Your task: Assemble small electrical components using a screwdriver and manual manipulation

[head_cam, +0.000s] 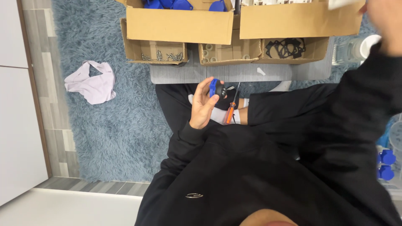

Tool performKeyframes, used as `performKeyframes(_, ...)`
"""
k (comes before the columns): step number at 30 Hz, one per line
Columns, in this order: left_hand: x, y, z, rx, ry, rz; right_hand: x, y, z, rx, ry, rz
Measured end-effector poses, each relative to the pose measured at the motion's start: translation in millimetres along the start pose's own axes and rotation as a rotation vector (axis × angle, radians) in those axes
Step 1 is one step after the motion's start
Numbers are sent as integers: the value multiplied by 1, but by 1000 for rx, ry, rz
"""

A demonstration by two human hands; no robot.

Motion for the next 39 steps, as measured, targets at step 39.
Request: performKeyframes(39,88,-17,86,-258,-799,575,-53,134,226,-396,-613,162)
Point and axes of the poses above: each hand's wrist, its own y-axis away from the middle knuckle, its own z-axis out of the palm, x = y × z, the point moved 4 cm from there along -y, towards the middle knuckle, and after that the axes turned 5 degrees about -y, right-handed, at the moved point
